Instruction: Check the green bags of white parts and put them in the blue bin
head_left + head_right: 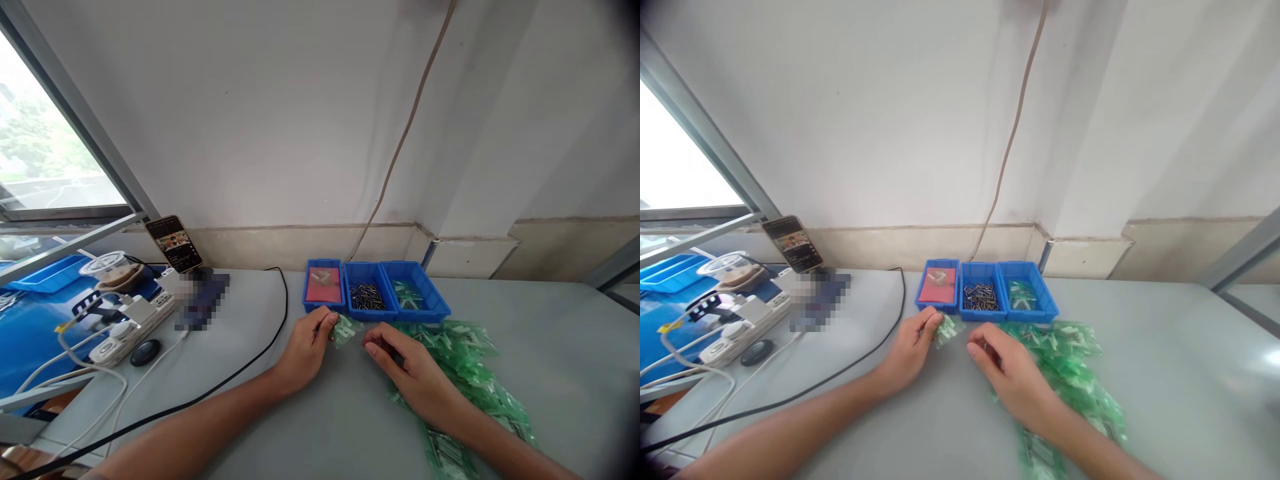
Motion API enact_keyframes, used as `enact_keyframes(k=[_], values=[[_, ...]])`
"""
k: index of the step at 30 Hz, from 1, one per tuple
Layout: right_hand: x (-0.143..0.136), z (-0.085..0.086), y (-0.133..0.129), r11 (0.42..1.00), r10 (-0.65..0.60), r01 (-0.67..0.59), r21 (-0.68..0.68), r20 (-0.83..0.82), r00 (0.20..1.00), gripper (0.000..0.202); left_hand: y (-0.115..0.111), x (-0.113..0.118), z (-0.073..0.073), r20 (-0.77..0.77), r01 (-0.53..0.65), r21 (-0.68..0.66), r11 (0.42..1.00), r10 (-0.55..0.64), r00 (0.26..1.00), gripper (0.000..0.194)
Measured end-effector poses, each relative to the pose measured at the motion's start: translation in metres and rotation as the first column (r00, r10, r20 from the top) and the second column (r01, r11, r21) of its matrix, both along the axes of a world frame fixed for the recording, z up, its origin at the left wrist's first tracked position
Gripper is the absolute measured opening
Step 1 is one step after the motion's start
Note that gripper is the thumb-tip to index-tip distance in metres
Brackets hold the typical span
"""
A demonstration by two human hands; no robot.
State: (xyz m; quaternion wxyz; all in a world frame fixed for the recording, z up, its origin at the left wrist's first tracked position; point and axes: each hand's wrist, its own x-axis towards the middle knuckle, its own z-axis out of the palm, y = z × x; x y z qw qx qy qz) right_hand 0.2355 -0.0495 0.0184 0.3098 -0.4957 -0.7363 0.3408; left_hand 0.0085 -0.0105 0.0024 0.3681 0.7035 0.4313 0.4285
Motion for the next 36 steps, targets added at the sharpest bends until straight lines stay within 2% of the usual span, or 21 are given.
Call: enact_keyframes(k=[3,6,14,20,25,31,36], values=[[0.0,0.0,0.0,1.0,0.012,-0.012,0.005,-0.004,1.0,0.022,0.001,0.0,-0.003,0.016,0.002,-0.002,1.0,-0.002,1.0,0.042],[0.0,0.0,-0.001,1.0,0.013,-0.013,0.006,-0.011,1.0,0.022,0.001,0.001,-0.004,0.026,0.055,0.009,0.998,-0.056,0.998,0.037],[0.001,-0.007,0.0,0.999,-0.03,0.03,0.014,-0.01,0.999,0.021,-0.001,0.002,0.002,-0.036,0.182,0.059,0.982,-0.18,0.983,0.024],[0.001,-0.004,0.0,0.996,-0.062,0.062,0.07,-0.007,0.998,0.021,-0.002,0.002,0.006,-0.061,0.266,0.079,0.961,-0.262,0.963,0.027],[0.001,-0.005,0.001,0.996,-0.069,0.069,0.062,-0.009,0.998,0.018,-0.002,0.002,0.004,-0.076,0.248,0.073,0.966,-0.242,0.967,0.028],[0.0,-0.008,0.002,0.994,-0.017,0.015,0.111,0.016,1.0,0.016,-0.003,0.003,-0.002,-0.076,0.221,0.03,0.975,-0.218,0.973,0.023],[0.0,-0.005,0.001,0.995,-0.041,0.039,0.087,0.013,0.999,0.018,-0.004,0.003,-0.003,-0.103,0.241,0.003,0.971,-0.239,0.965,0.024]])
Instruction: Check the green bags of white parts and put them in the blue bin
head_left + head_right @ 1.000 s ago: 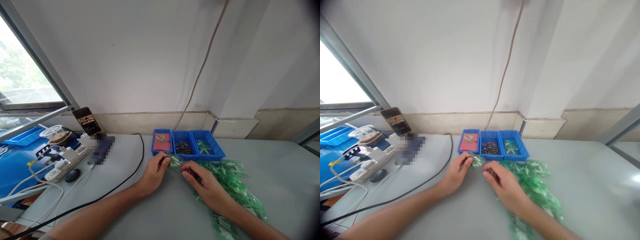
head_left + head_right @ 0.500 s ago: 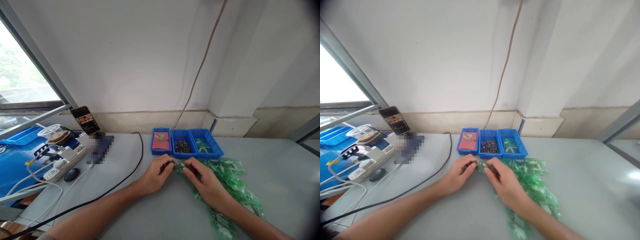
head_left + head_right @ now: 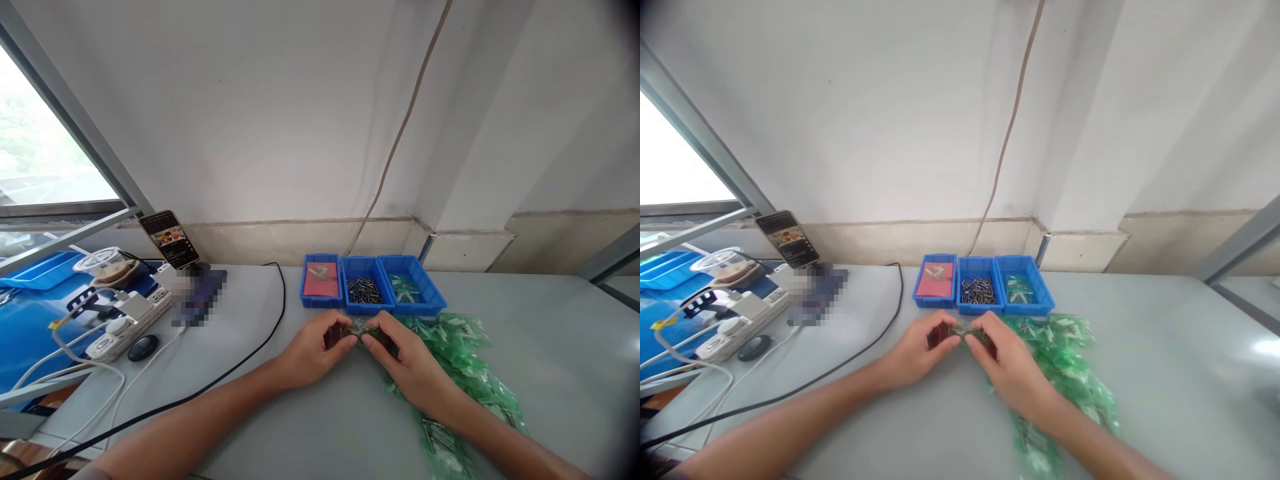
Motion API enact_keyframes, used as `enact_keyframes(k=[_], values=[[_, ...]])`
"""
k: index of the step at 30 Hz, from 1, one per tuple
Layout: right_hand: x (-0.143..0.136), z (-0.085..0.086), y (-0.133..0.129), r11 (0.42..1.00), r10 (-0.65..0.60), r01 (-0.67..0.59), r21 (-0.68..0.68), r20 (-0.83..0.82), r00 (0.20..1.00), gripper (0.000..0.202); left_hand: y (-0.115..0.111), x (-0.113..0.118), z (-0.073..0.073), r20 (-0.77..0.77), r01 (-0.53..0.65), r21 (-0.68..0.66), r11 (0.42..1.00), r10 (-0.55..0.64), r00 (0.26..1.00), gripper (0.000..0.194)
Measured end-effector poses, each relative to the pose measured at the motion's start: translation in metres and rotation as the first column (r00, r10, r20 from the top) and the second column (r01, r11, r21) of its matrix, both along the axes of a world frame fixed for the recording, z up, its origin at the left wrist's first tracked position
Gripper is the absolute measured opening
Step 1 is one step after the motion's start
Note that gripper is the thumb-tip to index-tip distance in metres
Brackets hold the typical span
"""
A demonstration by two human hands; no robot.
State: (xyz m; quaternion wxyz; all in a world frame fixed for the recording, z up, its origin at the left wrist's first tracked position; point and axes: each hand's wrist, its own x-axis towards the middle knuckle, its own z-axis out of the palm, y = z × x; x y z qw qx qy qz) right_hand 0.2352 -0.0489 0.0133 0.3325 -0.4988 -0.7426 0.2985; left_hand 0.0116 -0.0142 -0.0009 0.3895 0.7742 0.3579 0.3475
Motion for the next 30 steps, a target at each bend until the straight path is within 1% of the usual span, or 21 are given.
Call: enact_keyframes(k=[4,6,10,13,18,20,23,30], values=[[-0.0009,0.0,0.0001,1.0,0.009,-0.01,-0.027,-0.014,1.0,0.012,-0.0001,0.0,0.0031,-0.033,0.001,0.015,1.0,0.0,0.999,0.025],[-0.0013,0.0004,0.0003,0.999,0.029,-0.03,-0.035,-0.032,0.999,0.013,-0.0001,0.0,0.0041,-0.039,0.002,0.015,1.0,-0.002,0.999,0.026],[-0.0014,0.0009,0.0013,0.997,0.072,-0.072,-0.014,-0.012,0.997,0.011,-0.0002,0.0004,0.004,-0.045,0.016,0.027,0.999,-0.015,0.999,0.023],[-0.0016,-0.0001,0.0021,0.998,0.067,-0.067,-0.011,0.015,0.998,0.013,-0.0008,0.0006,0.0044,-0.041,0.026,0.025,0.999,-0.025,0.999,0.02],[-0.0024,-0.0004,0.0026,0.998,0.064,-0.064,-0.007,-0.014,0.998,0.019,-0.0025,0.0007,0.0065,-0.04,0.057,0.005,0.998,-0.057,0.998,0.019],[-0.0026,0.0006,0.0024,0.999,0.052,-0.052,-0.009,-0.009,0.999,0.023,-0.0032,0.0009,0.0066,-0.05,0.042,0.025,0.999,-0.041,0.998,0.018],[-0.003,0.0016,0.0021,0.999,0.054,-0.054,-0.006,-0.001,0.999,0.029,-0.0045,0.0016,0.0059,-0.09,0.019,0.09,0.996,-0.011,0.996,0.015],[-0.0042,0.0004,0.0029,0.999,0.048,-0.049,0.011,0.033,0.998,0.032,-0.0066,0.0033,0.0063,-0.145,-0.025,0.188,0.982,0.053,0.988,0.009]])
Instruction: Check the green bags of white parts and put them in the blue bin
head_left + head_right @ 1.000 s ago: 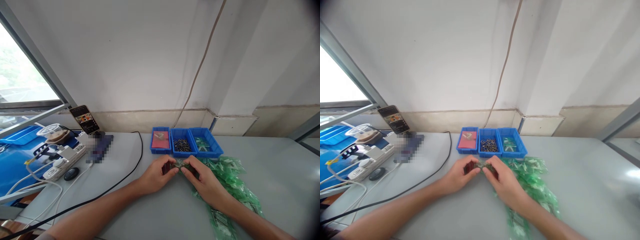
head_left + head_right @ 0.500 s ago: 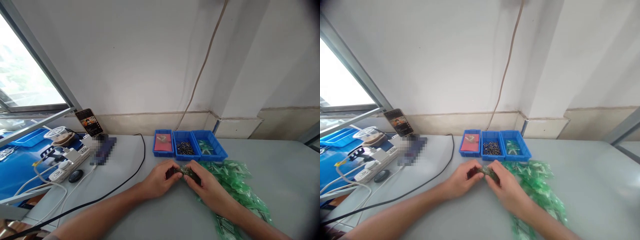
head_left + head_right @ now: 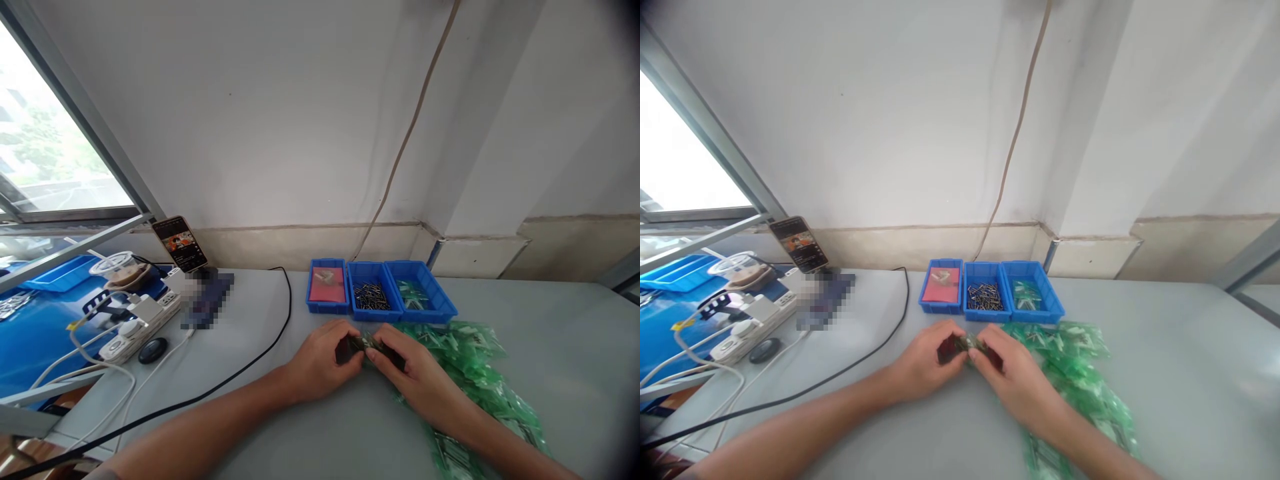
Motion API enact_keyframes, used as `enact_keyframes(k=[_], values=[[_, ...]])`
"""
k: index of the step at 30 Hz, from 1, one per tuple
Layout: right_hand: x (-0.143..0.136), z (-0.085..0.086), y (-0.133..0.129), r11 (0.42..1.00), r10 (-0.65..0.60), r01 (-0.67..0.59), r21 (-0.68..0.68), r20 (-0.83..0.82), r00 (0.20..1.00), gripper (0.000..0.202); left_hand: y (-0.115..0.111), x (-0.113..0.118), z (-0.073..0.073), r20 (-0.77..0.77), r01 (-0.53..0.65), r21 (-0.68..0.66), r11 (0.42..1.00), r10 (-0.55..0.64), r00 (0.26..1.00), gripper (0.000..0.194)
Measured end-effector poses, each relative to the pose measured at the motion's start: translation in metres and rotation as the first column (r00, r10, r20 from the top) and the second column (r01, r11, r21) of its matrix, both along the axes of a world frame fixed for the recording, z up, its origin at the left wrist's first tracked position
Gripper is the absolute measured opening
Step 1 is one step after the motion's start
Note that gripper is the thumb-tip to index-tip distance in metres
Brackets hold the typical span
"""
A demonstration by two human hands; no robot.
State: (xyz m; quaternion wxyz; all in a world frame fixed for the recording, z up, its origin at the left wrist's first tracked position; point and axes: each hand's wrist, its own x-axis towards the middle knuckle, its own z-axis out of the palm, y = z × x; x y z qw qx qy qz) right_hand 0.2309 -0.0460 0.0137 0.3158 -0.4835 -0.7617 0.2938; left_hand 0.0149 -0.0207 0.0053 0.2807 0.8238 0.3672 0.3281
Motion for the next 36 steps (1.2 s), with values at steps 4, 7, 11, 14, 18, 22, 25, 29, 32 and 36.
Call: enact_keyframes(k=[4,7,11,14,18,22,25,29,32,36], values=[[-0.0002,0.0012,-0.0008,0.999,0.034,-0.034,-0.008,0.011,0.999,0.033,-0.0002,-0.0009,0.0012,-0.002,0.01,0.028,1.0,-0.01,1.0,0.012],[0.0,0.0009,-0.0017,0.998,0.062,-0.062,-0.004,0.008,0.998,0.033,-0.0012,-0.0011,0.0011,-0.011,0.031,0.03,0.999,-0.03,0.999,0.018],[0.0004,-0.0026,-0.0017,0.999,0.032,-0.032,0.023,0.025,0.999,0.035,-0.0022,-0.0001,-0.0006,-0.01,0.001,0.038,0.999,-0.001,1.0,0.014],[0.0003,-0.0052,-0.0011,0.999,0.024,-0.025,0.03,0.033,0.999,0.037,-0.0024,0.0009,-0.002,-0.005,-0.003,0.049,0.999,0.004,1.0,0.011],[-0.0006,-0.006,-0.0009,0.999,0.036,-0.037,0.022,0.035,0.999,0.036,-0.0022,0.001,-0.0021,-0.014,0.001,0.069,0.998,0.0,1.0,0.011],[-0.0008,-0.0045,-0.0014,0.999,0.047,-0.048,0.013,0.031,0.998,0.029,-0.0014,0.0,-0.0003,-0.016,0.003,0.036,0.999,-0.002,1.0,0.011],[-0.0003,-0.0034,-0.002,0.998,0.062,-0.062,0.001,0.024,0.998,0.022,-0.0004,-0.0009,-0.0003,-0.01,-0.011,-0.002,1.0,0.01,1.0,0.009],[0.0001,-0.0029,-0.0029,0.999,0.035,-0.035,-0.023,0.014,0.999,0.018,0.001,-0.0018,-0.0032,0.021,-0.018,-0.062,0.998,0.02,1.0,0.005],[0.0003,-0.0033,-0.0037,0.997,0.025,-0.024,-0.075,0.014,1.0,0.019,0.0022,-0.0024,-0.0044,0.046,-0.005,-0.074,0.997,0.008,0.999,0.007],[0.0012,-0.0032,-0.0039,0.996,0.013,-0.012,-0.091,0.007,1.0,0.02,0.0039,-0.0029,-0.0013,0.058,0.019,-0.059,0.998,-0.015,0.998,0.013]])
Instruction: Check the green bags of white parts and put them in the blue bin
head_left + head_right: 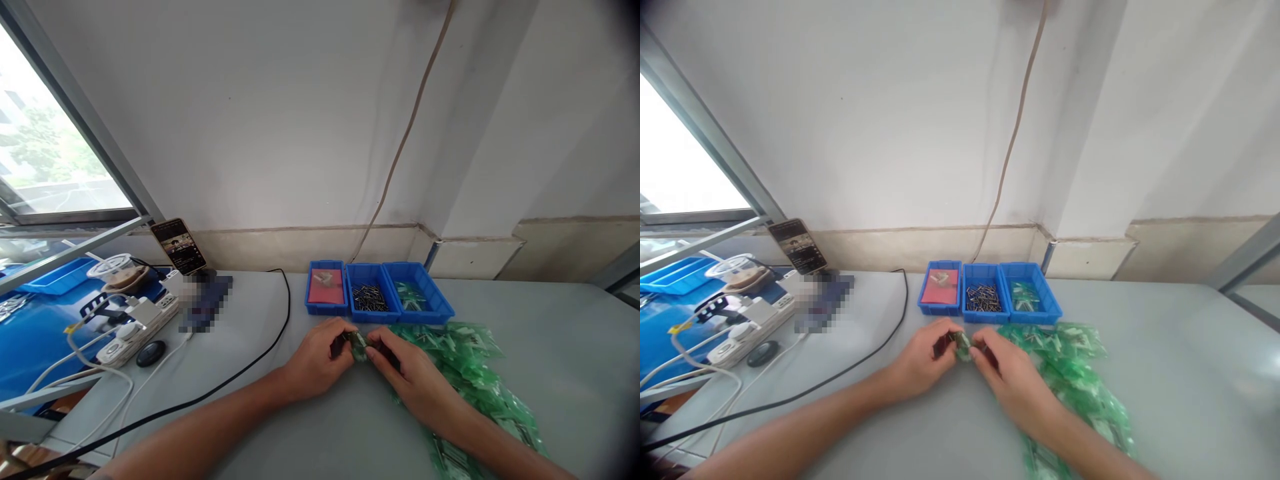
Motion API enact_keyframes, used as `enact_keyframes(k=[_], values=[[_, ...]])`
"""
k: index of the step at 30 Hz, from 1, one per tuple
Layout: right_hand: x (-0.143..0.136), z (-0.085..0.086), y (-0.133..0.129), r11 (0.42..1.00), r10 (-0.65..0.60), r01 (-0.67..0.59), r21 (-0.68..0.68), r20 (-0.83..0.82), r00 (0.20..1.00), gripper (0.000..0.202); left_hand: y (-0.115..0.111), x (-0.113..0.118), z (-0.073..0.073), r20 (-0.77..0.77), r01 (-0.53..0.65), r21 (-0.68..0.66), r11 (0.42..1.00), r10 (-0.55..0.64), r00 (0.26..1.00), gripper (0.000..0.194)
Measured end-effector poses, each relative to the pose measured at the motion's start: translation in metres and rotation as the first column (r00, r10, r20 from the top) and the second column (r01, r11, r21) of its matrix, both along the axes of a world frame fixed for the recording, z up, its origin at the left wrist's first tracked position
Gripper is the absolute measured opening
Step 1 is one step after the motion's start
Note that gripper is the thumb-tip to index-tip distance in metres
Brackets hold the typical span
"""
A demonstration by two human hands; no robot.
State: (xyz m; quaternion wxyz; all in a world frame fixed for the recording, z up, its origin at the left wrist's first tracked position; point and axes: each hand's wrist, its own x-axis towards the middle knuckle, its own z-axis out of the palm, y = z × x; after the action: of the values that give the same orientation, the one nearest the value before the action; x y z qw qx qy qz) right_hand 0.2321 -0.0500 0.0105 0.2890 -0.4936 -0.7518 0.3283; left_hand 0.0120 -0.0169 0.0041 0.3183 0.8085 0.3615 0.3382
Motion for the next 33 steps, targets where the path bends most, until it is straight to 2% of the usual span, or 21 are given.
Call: enact_keyframes(k=[8,17,23,28,33], values=[[0.0005,0.0033,0.0015,1.0,-0.014,0.013,-0.007,-0.043,0.999,0.022,0.0037,-0.001,0.0033,0.093,0.06,-0.015,0.998,-0.058,0.994,0.031],[0.0,0.0044,0.001,1.0,-0.02,0.021,0.014,-0.061,0.998,0.019,0.0076,-0.0019,-0.002,0.211,0.088,-0.061,0.994,-0.073,0.975,0.032],[-0.0004,0.0037,0.0002,0.999,-0.028,0.029,0.019,-0.046,0.999,0.019,0.0089,-0.0008,-0.0002,0.262,0.121,-0.095,0.988,-0.092,0.961,0.029],[-0.0007,0.0018,-0.0001,0.999,-0.046,0.046,0.004,-0.01,0.999,0.022,0.0073,0.001,-0.0011,0.289,0.096,-0.22,0.971,-0.029,0.957,0.025],[-0.0015,0.0017,0.0012,0.998,-0.063,0.063,-0.007,-0.02,0.998,0.021,0.0069,0.0052,-0.005,0.395,0.092,-0.345,0.934,0.056,0.917,0.028]])
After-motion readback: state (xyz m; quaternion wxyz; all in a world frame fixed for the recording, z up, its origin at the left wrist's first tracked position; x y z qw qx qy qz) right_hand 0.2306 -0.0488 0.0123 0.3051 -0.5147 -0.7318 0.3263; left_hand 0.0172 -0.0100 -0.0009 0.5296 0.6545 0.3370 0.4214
